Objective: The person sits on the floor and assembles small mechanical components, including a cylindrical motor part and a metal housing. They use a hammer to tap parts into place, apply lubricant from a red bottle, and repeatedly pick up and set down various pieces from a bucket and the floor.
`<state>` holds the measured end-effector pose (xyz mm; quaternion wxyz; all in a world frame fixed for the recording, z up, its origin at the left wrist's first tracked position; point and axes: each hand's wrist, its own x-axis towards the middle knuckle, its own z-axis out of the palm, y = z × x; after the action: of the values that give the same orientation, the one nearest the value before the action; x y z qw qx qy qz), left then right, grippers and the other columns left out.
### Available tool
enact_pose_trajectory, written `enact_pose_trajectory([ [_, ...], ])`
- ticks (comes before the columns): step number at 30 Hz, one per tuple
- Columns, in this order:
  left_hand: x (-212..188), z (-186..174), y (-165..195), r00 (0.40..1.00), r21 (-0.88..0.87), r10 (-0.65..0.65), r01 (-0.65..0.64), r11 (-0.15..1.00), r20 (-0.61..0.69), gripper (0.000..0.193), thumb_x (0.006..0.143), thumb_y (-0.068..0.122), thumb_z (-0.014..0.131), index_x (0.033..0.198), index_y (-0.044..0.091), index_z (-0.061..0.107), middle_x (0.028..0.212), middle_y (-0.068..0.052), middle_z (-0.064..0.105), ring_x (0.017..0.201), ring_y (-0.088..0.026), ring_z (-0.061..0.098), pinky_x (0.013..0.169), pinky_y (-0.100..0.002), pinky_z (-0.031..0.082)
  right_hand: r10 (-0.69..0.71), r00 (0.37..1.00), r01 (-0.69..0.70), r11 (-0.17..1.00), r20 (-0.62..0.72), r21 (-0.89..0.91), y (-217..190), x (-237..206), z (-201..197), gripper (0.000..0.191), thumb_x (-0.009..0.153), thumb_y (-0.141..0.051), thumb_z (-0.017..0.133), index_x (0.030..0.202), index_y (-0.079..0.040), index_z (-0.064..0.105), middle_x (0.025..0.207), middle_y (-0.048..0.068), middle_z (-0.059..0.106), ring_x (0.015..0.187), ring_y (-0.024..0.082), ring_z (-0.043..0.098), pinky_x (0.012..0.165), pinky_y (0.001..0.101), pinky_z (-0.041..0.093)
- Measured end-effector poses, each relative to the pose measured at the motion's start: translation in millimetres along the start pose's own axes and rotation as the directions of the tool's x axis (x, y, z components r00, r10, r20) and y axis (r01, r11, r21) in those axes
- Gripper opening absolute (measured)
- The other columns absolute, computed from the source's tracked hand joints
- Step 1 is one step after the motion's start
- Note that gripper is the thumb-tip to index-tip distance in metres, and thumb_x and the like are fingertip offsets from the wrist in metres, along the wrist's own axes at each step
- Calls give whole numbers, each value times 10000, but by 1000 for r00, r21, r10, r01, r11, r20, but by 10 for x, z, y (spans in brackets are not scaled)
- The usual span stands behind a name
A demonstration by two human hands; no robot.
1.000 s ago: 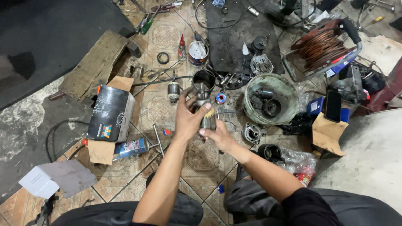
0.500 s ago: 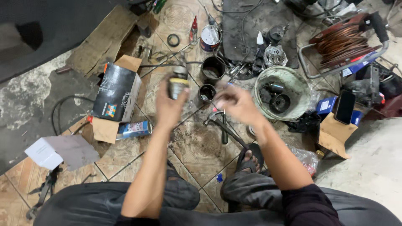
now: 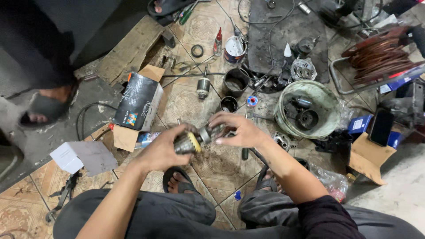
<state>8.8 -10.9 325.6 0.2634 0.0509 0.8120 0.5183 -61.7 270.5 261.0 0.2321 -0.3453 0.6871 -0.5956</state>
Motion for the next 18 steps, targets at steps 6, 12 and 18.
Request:
enact_pose_trajectory([
  [6,75,137,-186,999,7,9,-9,1000,41,763,607,158,804,1337,84,594,1042,-70,738,919,-131,667,855,-301,542,-214,977,209,952,-1,-224,101,2,98,335,792,-137,841,1077,-44,692,1131,112,725,1069,281,723,930,367,570],
  [12,203,199,-172,999,272,50,-53,961,17,784,631,183,798,1385,118,595,1080,-182,718,927,-310,695,852,-379,554,405,914,-400,908,-19,122,567,-52,112,335,825,-144,811,1108,24,748,942,152,783,845,226,744,755,346,596],
  [18,349,376,-252,988,419,122,-72,905,-94,652,672,216,816,1284,108,617,1196,-144,676,1077,-365,658,883,-429,530,452,892,-393,776,-1,493,746,-88,55,477,871,-243,782,1262,7,672,1075,88,739,924,175,706,770,334,614],
])
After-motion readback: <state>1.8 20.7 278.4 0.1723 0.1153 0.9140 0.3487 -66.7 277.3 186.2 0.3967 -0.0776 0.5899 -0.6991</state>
